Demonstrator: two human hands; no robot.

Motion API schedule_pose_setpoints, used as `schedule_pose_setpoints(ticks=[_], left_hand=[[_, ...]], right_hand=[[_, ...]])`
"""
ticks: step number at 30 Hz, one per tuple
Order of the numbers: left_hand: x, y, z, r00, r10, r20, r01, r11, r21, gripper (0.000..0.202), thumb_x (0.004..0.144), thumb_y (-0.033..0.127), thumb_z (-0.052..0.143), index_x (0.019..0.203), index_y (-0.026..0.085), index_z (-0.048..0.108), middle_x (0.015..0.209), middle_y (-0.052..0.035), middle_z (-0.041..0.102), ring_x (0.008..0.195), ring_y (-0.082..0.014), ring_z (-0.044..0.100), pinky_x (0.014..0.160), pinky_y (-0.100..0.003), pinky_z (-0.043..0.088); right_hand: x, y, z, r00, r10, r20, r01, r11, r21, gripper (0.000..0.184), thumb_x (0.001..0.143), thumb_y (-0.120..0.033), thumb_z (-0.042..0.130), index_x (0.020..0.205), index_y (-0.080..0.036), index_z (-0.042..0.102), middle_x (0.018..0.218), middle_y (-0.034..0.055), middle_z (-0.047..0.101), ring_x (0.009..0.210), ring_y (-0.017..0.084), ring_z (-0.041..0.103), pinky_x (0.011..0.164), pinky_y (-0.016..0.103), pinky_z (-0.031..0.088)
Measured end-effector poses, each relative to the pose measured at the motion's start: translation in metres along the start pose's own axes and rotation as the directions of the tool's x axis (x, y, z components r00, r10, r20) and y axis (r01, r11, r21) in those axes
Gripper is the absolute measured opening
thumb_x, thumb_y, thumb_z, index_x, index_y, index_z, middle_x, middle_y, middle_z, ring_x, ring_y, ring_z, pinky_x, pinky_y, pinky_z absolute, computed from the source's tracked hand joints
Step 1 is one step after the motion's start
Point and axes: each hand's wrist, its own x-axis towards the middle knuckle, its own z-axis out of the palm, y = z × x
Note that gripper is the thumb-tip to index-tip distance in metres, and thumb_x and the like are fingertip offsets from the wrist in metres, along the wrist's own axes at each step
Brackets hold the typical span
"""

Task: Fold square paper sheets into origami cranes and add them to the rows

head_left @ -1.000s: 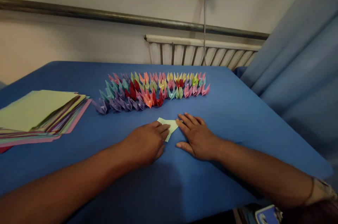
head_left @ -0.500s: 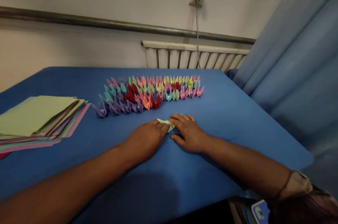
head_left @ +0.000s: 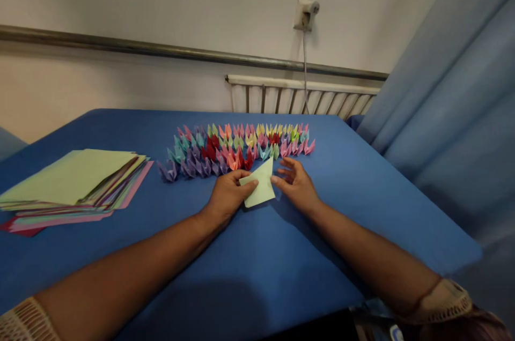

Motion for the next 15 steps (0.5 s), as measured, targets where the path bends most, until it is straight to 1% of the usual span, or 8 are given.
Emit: schedule_pose_setpoints(ticks=[1,2,3,5,7,9,12,15], left_hand=[[-0.001,0.000,0.003,0.998,-0.058,-0.008,0.057,0.987,-0.150,0.033,0.067,0.036,0.074,0.087,0.014,0.062,0.072,-0.0005,0.065,0.059,-0.0138,0.058,0.056,-0.025,0.045],[-0.003,0.001,0.006,0.994,-0.105,-0.007,0.099,0.961,-0.260,0.036,0.064,0.035,0.077,0.088,0.014,0.061,0.073,-0.0009,0.066,0.060,-0.0136,0.059,0.058,-0.025,0.047],[-0.005,0.002,0.008,0.990,-0.138,-0.001,0.129,0.935,-0.331,0.038,0.062,0.033,0.079,0.088,0.014,0.060,0.073,-0.0011,0.066,0.060,-0.0134,0.060,0.059,-0.025,0.048],[-0.008,0.002,0.010,0.984,-0.177,0.010,0.167,0.910,-0.379,0.038,0.060,0.031,0.081,0.086,0.013,0.059,0.072,-0.0015,0.067,0.059,-0.0132,0.061,0.059,-0.025,0.048],[-0.009,0.001,0.011,0.980,-0.198,0.022,0.192,0.913,-0.360,0.037,0.059,0.030,0.081,0.083,0.013,0.058,0.070,-0.0017,0.068,0.059,-0.0134,0.062,0.059,-0.025,0.049],[-0.008,0.000,0.010,0.976,-0.216,0.041,0.217,0.923,-0.318,0.036,0.059,0.030,0.082,0.081,0.013,0.058,0.068,-0.0017,0.068,0.060,-0.0140,0.063,0.061,-0.026,0.050],[-0.007,-0.001,0.008,0.968,-0.237,0.085,0.251,0.939,-0.237,0.035,0.059,0.029,0.082,0.080,0.013,0.059,0.068,-0.0015,0.068,0.061,-0.0133,0.063,0.062,-0.025,0.051],[-0.007,0.001,0.009,0.958,-0.241,0.157,0.261,0.957,-0.125,0.034,0.063,0.028,0.078,0.087,0.012,0.060,0.068,-0.0017,0.067,0.060,-0.0128,0.062,0.058,-0.024,0.050]], right_hand=[[-0.001,0.001,0.001,0.997,0.067,0.048,-0.072,0.991,0.113,0.055,0.069,-0.039,0.073,0.115,-0.019,0.050,0.119,0.0129,0.060,0.099,0.022,0.064,0.087,0.040,0.051],[-0.002,0.001,0.003,0.987,0.113,0.116,-0.135,0.971,0.197,0.048,0.068,-0.039,0.074,0.106,-0.020,0.053,0.109,0.0097,0.065,0.091,0.020,0.065,0.084,0.038,0.052],[-0.004,0.002,0.005,0.972,0.139,0.188,-0.184,0.951,0.248,0.042,0.066,-0.039,0.075,0.097,-0.020,0.055,0.097,0.0063,0.067,0.083,0.018,0.066,0.079,0.036,0.052],[-0.005,0.003,0.009,0.943,0.168,0.287,-0.249,0.928,0.277,0.032,0.064,-0.039,0.076,0.081,-0.019,0.056,0.077,0.0004,0.067,0.067,0.014,0.062,0.067,0.030,0.051],[-0.005,0.004,0.011,0.928,0.195,0.317,-0.285,0.920,0.270,0.031,0.063,-0.039,0.076,0.071,-0.019,0.055,0.065,-0.0027,0.063,0.057,0.011,0.057,0.057,0.025,0.047],[-0.003,0.005,0.011,0.932,0.221,0.287,-0.301,0.913,0.274,0.031,0.063,-0.039,0.076,0.068,-0.019,0.054,0.059,-0.0043,0.060,0.052,0.011,0.054,0.052,0.024,0.044],[0.001,0.008,0.008,0.948,0.227,0.224,-0.291,0.905,0.311,0.030,0.062,-0.037,0.076,0.072,-0.020,0.053,0.058,-0.0059,0.060,0.051,0.010,0.053,0.051,0.023,0.044],[0.005,0.013,0.005,0.956,0.199,0.214,-0.261,0.910,0.321,0.029,0.065,-0.035,0.074,0.078,-0.021,0.052,0.066,-0.0054,0.063,0.055,0.011,0.056,0.056,0.025,0.046]])
